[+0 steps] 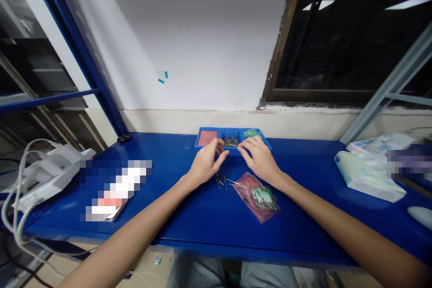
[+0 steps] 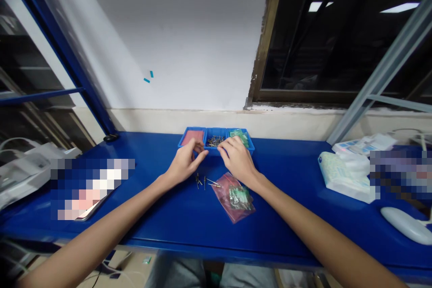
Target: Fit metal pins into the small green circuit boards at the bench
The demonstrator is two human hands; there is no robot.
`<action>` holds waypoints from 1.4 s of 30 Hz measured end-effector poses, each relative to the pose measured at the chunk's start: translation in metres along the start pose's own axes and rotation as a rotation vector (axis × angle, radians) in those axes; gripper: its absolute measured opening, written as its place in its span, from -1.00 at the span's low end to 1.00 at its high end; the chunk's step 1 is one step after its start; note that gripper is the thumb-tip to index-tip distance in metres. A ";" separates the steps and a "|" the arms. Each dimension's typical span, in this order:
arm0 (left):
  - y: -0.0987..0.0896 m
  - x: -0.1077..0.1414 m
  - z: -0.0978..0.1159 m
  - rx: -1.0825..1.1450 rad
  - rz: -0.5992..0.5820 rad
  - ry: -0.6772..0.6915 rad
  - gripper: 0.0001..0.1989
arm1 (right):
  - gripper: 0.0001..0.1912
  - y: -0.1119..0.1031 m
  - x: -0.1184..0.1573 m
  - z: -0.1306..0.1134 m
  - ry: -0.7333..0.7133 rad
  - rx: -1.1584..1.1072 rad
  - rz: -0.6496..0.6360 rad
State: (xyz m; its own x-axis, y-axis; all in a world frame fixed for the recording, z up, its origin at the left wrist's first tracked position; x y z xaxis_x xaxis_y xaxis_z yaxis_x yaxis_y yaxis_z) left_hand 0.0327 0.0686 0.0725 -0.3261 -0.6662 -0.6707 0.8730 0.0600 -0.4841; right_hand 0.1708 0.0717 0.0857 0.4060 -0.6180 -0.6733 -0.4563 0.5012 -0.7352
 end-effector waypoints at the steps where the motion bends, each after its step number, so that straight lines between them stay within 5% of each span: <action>1: -0.005 -0.001 0.000 -0.033 0.014 0.010 -0.82 | -0.74 0.003 -0.007 0.005 0.002 0.048 -0.006; 5: -0.014 -0.005 -0.001 -0.084 -0.085 0.053 -0.87 | -0.75 0.016 -0.026 0.016 0.017 0.149 -0.055; 9: -0.010 -0.005 -0.011 -0.072 -0.282 -0.007 -0.84 | -0.76 0.006 -0.013 -0.005 -0.024 0.071 -0.065; 15: 0.015 0.011 -0.040 0.092 -0.621 -0.267 -0.74 | -0.81 0.020 0.024 -0.036 -0.065 -0.133 -0.419; 20: 0.031 0.028 -0.051 0.212 -0.819 -0.375 -0.62 | -0.85 0.029 0.030 -0.035 -0.043 -0.176 -0.540; 42: 0.039 0.024 -0.039 0.181 -0.752 -0.285 -0.80 | -0.87 0.035 0.035 -0.045 -0.066 -0.141 -0.485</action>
State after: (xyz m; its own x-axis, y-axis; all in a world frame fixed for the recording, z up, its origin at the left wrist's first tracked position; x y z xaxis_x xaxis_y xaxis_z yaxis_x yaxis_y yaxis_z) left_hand 0.0450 0.0844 0.0155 -0.7636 -0.6453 -0.0238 0.5114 -0.5818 -0.6325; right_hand 0.1332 0.0403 0.0396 0.6446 -0.7176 -0.2637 -0.3036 0.0763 -0.9497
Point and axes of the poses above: each hand's wrist, its own x-axis away from the middle knuckle, its own y-axis out of the palm, z = x × y, the point moved 10 cm from there along -x, towards the middle knuckle, and after that the axes turned 9 degrees about x, right-handed, at the moved point
